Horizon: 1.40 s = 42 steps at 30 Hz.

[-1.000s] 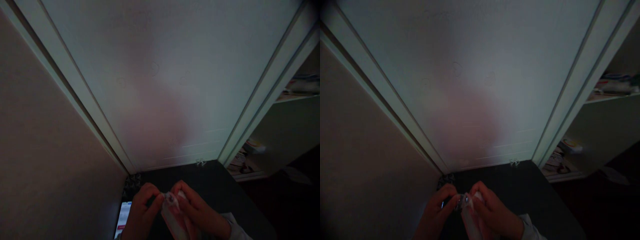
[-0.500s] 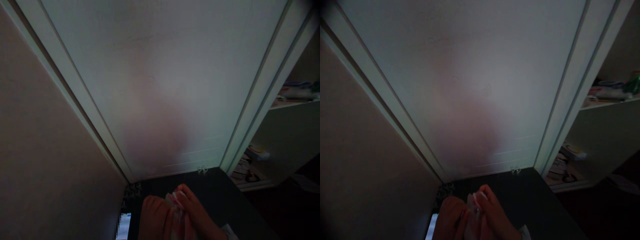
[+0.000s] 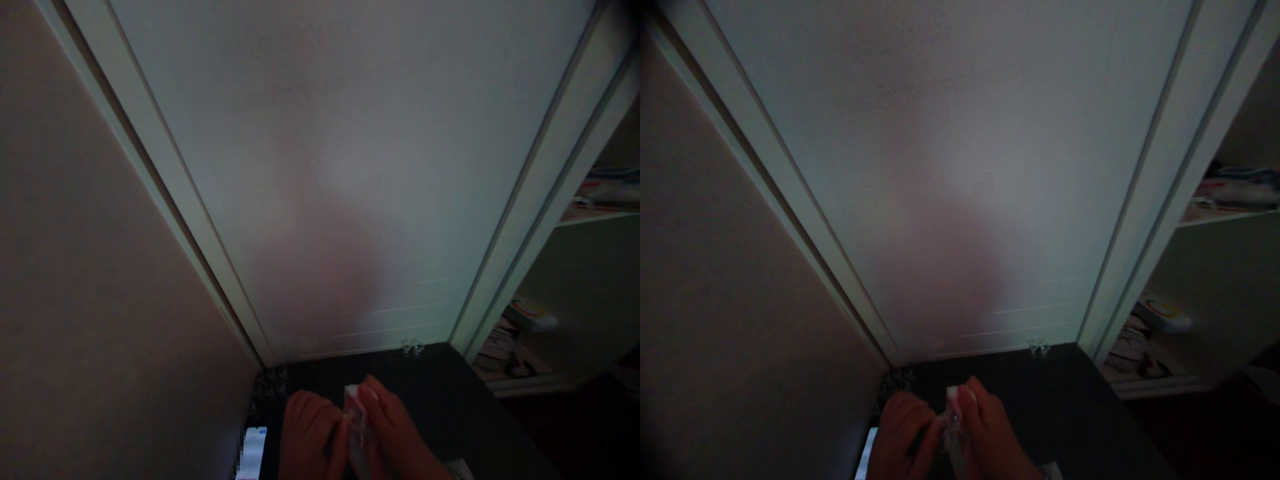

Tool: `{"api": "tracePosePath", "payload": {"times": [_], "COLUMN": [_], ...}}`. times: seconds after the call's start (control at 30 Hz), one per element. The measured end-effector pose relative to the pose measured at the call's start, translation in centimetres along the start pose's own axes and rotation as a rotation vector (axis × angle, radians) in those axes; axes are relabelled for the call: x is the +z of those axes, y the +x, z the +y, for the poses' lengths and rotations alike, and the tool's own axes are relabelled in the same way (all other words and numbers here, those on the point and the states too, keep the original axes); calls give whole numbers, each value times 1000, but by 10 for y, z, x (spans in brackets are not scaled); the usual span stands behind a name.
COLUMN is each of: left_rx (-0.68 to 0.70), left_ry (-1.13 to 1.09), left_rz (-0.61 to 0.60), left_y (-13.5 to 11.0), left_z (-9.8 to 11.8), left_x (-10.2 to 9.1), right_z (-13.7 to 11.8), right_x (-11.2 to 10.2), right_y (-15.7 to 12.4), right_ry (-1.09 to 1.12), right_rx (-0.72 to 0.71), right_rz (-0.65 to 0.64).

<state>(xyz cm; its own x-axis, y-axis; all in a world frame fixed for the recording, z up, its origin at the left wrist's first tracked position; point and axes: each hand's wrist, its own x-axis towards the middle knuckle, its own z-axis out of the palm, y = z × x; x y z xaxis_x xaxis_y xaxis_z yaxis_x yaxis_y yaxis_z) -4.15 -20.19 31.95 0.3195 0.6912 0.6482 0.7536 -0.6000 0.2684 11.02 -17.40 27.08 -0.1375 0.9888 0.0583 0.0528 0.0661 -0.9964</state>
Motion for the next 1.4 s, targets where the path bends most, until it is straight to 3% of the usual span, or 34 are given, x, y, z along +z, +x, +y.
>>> {"api": "tracePosePath", "payload": {"times": [0.13, 0.27, 0.43, 0.57, 0.7, 0.83, 0.93, 1.1, 1.23, 1.4], "left_rx": [-67, -67, -100, -170, -494, -866, -1010, -1004, -924, -849], "left_ry": [-220, -329, -326, -397, -632, -1012, -1182, -1218, -1149, -1031], "left_rz": [-17, -6, -30, -5, 90, 138, 124, 54, -93, -222], "left_y": [-2, -3, -1, -2, -2, -1, -1, 4, 13, 12], "left_z": [0, -1, -3, -10, -10, -7, -10, -15, -15, -16], "left_x": [-1, 11, 29, 30, 24, 29, 37, 41, 37, 38], "right_z": [1, -2, -7, -8, -3, 1, 4, -2, -13, -10], "right_x": [1, 1, 9, 12, 6, -2, -4, 6, 14, 15], "right_y": [1, 5, 5, 6, 12, 23, 33, 44, 46, 43], "right_ry": [141, 317, 537, 522, 424, 462, 582, 733, 874, 914], "right_rx": [85, 178, 222, 267, 258, 217, 255, 342, 325, 365], "right_rz": [69, 132, 21, -5, 152, 220, 279, 216, 105, 96]}}
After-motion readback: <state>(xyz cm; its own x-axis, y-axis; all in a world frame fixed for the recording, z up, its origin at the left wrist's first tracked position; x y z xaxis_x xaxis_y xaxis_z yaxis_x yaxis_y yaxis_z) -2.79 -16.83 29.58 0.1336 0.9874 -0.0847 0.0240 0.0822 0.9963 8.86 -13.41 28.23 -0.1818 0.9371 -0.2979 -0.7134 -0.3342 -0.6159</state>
